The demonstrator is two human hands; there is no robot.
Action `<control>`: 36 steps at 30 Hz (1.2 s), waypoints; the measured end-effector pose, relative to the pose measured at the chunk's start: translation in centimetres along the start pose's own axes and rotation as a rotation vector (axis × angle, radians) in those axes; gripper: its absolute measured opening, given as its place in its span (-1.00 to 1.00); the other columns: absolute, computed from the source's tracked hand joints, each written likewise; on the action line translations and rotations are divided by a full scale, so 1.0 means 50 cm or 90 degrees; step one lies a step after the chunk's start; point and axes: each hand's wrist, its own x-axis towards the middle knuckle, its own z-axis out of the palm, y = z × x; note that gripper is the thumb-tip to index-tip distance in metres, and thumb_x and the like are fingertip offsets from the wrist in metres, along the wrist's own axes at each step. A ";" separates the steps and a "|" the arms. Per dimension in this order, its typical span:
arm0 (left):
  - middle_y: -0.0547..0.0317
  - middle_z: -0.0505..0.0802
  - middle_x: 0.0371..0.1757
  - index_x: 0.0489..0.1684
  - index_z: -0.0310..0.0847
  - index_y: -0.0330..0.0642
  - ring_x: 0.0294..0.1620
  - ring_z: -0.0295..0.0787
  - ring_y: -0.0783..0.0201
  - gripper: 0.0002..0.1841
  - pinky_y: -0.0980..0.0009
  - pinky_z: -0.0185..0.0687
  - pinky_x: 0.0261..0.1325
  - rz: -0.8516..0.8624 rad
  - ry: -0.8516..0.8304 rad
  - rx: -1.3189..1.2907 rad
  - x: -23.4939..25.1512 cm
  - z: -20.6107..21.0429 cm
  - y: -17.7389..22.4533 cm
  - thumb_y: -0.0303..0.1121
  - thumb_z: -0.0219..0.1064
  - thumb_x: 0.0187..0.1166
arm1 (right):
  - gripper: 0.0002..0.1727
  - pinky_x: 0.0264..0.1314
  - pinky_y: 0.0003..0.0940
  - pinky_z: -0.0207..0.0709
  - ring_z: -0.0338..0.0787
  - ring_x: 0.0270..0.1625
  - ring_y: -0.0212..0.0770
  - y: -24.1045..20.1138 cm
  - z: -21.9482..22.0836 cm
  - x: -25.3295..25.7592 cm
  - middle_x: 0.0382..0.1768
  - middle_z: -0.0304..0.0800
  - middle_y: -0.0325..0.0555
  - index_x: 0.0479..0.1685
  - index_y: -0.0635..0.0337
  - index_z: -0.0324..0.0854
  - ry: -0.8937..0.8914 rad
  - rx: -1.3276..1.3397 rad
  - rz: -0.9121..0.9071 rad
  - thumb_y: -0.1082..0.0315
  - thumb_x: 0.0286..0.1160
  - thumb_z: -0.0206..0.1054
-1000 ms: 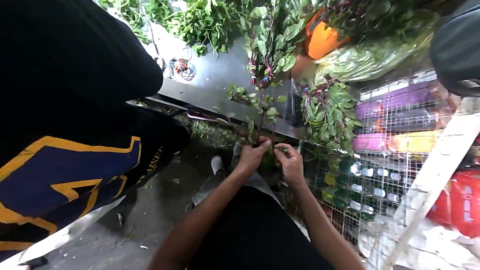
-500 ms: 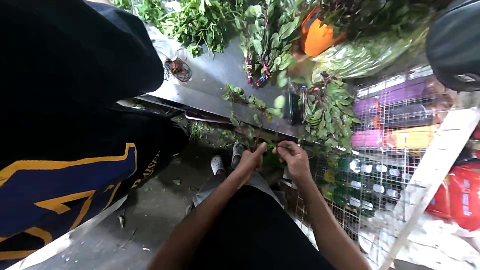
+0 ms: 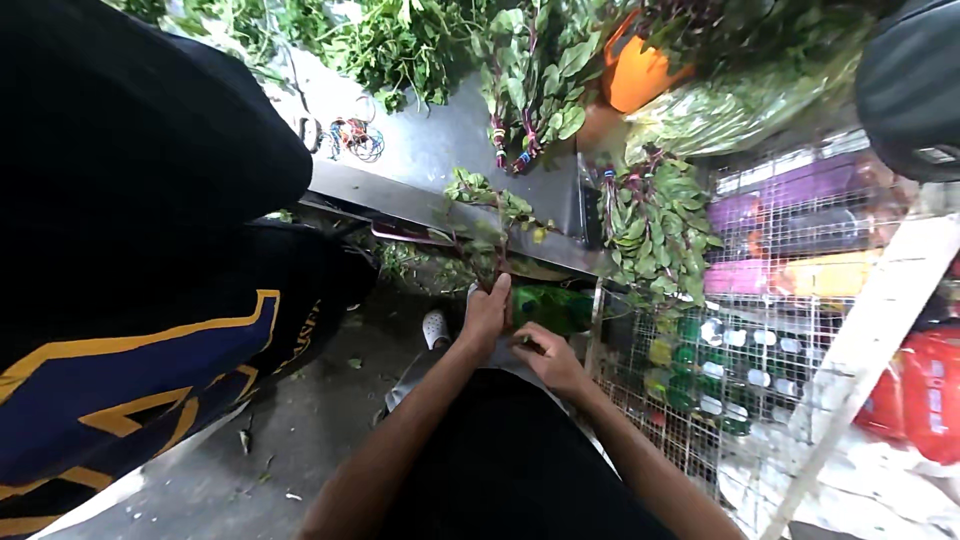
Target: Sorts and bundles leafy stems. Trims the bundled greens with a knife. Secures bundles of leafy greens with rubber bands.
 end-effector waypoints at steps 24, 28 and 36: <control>0.37 0.48 -0.68 -0.06 0.58 -0.15 -0.77 0.32 0.46 -0.90 0.51 0.37 -0.67 -0.107 -0.088 -0.004 -0.045 -0.110 -0.017 -0.38 0.37 0.66 | -0.68 0.43 0.40 0.46 0.69 0.37 0.30 0.015 -0.274 0.377 0.25 0.76 0.28 0.25 0.21 0.75 0.056 -0.459 0.177 0.34 0.62 0.28; 0.34 0.64 -0.61 -0.11 0.68 -0.16 -0.73 0.43 0.48 -0.88 0.54 0.47 -0.61 0.049 -0.026 -0.056 -0.085 -0.107 -0.012 -0.40 0.44 0.50 | -0.71 0.30 0.27 0.58 0.80 0.18 0.18 -0.032 -0.290 0.326 0.13 0.82 0.22 0.22 0.23 0.76 0.133 -0.335 0.175 0.32 0.69 0.29; 0.44 0.49 -0.72 -0.12 0.69 -0.17 -0.71 0.43 0.47 -0.83 0.47 0.61 -0.44 -0.133 -0.184 -0.061 -0.053 -0.067 -0.033 -0.34 0.20 0.76 | -0.62 -0.47 -0.54 0.58 0.71 -0.48 -0.39 0.003 -0.275 0.135 -0.21 0.85 -0.10 0.48 0.24 0.39 0.115 0.276 0.161 0.29 0.87 -0.08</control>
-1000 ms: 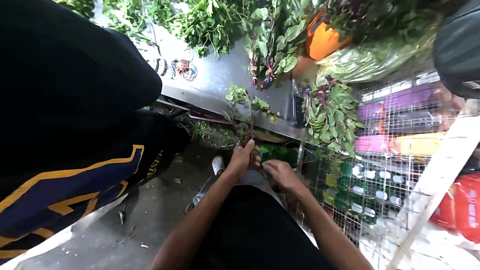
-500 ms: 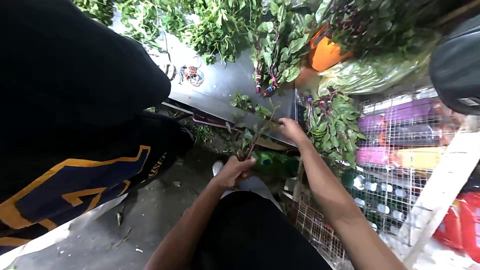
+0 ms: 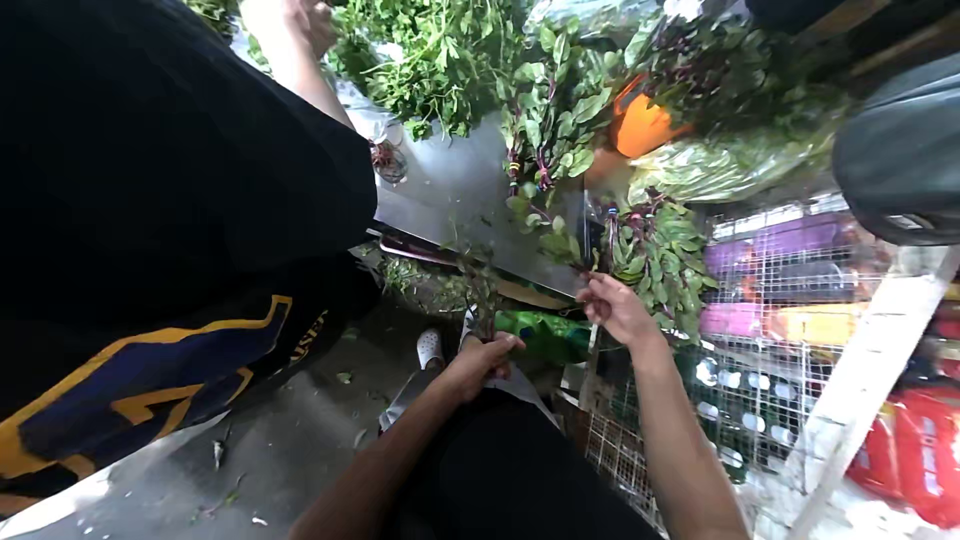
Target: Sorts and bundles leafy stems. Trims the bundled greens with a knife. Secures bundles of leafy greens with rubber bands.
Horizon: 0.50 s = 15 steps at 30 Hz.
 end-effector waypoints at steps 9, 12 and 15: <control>0.36 0.57 -0.58 0.04 0.71 -0.20 -0.66 0.46 0.43 -0.85 0.45 0.62 -0.44 0.096 0.019 -0.018 0.044 0.085 0.026 -0.39 0.26 0.73 | -0.90 -0.40 -0.46 0.70 0.75 -0.51 -0.37 0.089 0.091 -0.113 -0.42 0.83 -0.16 -0.18 0.19 0.75 0.026 0.231 -0.172 0.53 0.43 0.40; 0.28 0.69 -0.50 0.09 0.72 -0.25 -0.62 0.52 0.44 -0.83 0.48 0.61 -0.44 0.117 -0.009 -0.024 0.041 0.110 0.031 -0.43 0.28 0.70 | -0.87 -0.28 -0.41 0.78 0.82 -0.37 -0.34 0.100 0.124 -0.124 -0.27 0.88 -0.18 -0.23 0.15 0.73 0.062 0.181 -0.243 0.57 0.38 0.44; 0.17 0.83 -0.29 0.22 0.67 -0.30 -0.53 0.62 0.42 -0.77 0.50 0.62 -0.41 0.101 -0.004 -0.036 0.032 0.127 0.039 -0.46 0.30 0.69 | -0.89 -0.03 -0.37 0.77 0.83 -0.12 -0.35 0.115 0.154 -0.123 -0.11 0.86 -0.18 -0.32 0.14 0.73 0.105 0.153 -0.282 0.56 0.32 0.47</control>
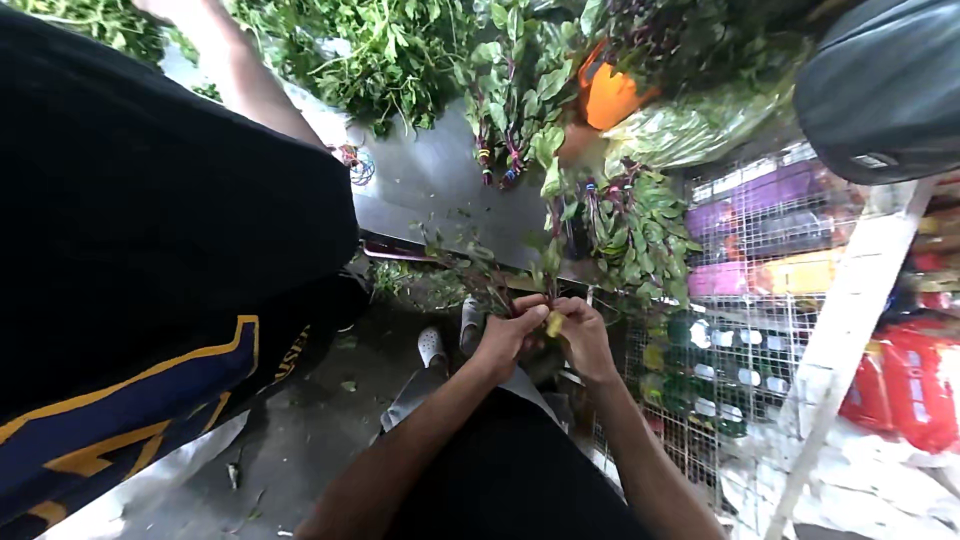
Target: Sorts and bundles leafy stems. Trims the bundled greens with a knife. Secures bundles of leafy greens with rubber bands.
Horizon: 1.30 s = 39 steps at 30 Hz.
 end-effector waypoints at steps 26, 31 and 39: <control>0.18 0.78 -0.15 0.07 0.68 -0.25 -0.13 0.72 0.41 -0.79 0.39 0.66 0.05 0.083 0.115 0.378 0.030 -0.064 -0.007 -0.32 0.27 0.72 | -0.66 -0.17 -0.32 0.84 0.89 -0.24 -0.24 0.003 0.075 -0.025 -0.06 0.88 0.03 0.28 0.40 0.64 -0.007 -0.255 0.182 0.42 0.60 0.36; 0.24 0.73 -0.32 0.05 0.66 -0.23 -0.37 0.63 0.42 -0.76 0.43 0.62 -0.22 -0.015 0.075 0.295 0.042 -0.096 -0.005 -0.25 0.37 0.66 | -0.69 -0.34 -0.35 0.78 0.80 -0.44 -0.25 0.002 0.045 -0.038 -0.24 0.83 0.01 0.29 0.45 0.54 0.051 -0.072 0.237 0.50 0.67 0.22; 0.47 0.39 -0.71 -0.23 0.52 -0.04 -0.77 0.26 0.50 -0.77 0.55 0.38 -0.62 -0.117 0.031 0.076 0.047 -0.151 -0.048 -0.12 0.23 0.77 | -0.58 -0.44 -0.45 0.68 0.76 -0.48 -0.33 0.003 0.043 -0.035 -0.11 0.89 -0.05 0.52 0.43 0.47 -0.059 -0.170 0.160 0.41 0.83 0.01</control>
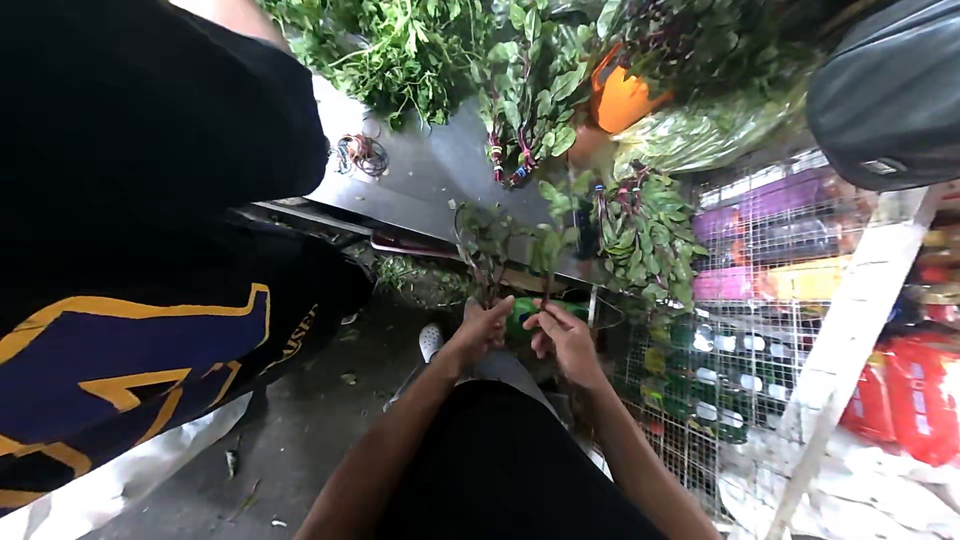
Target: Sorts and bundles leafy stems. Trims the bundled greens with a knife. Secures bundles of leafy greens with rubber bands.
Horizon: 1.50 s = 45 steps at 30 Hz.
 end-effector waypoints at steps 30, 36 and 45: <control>0.35 0.44 -0.73 -0.21 0.52 -0.20 -0.82 0.29 0.44 -0.76 0.53 0.35 -0.72 -0.037 0.127 0.012 -0.001 0.050 0.026 -0.24 0.16 0.82 | -0.64 -0.22 -0.39 0.75 0.82 -0.30 -0.32 -0.031 -0.097 0.034 -0.16 0.86 -0.09 0.32 0.31 0.67 0.070 -0.311 -0.038 0.32 0.76 0.13; 0.35 0.41 -0.74 -0.24 0.53 -0.19 -0.83 0.22 0.46 -0.76 0.56 0.24 -0.76 -0.012 0.096 -0.020 -0.048 0.039 0.044 -0.25 0.15 0.82 | -0.65 -0.16 -0.34 0.76 0.83 -0.26 -0.28 -0.094 -0.172 0.116 -0.07 0.86 -0.04 0.34 0.29 0.67 0.133 -0.347 -0.038 0.32 0.78 0.15; 0.34 0.48 -0.73 -0.25 0.62 -0.18 -0.83 0.25 0.47 -0.79 0.55 0.24 -0.77 0.010 0.079 0.007 -0.089 0.012 0.038 -0.29 0.19 0.77 | -0.59 0.32 0.07 0.66 0.83 0.22 0.05 -0.157 -0.291 0.412 0.29 0.78 0.15 0.46 0.26 0.60 0.259 -0.488 -0.049 0.28 0.81 0.08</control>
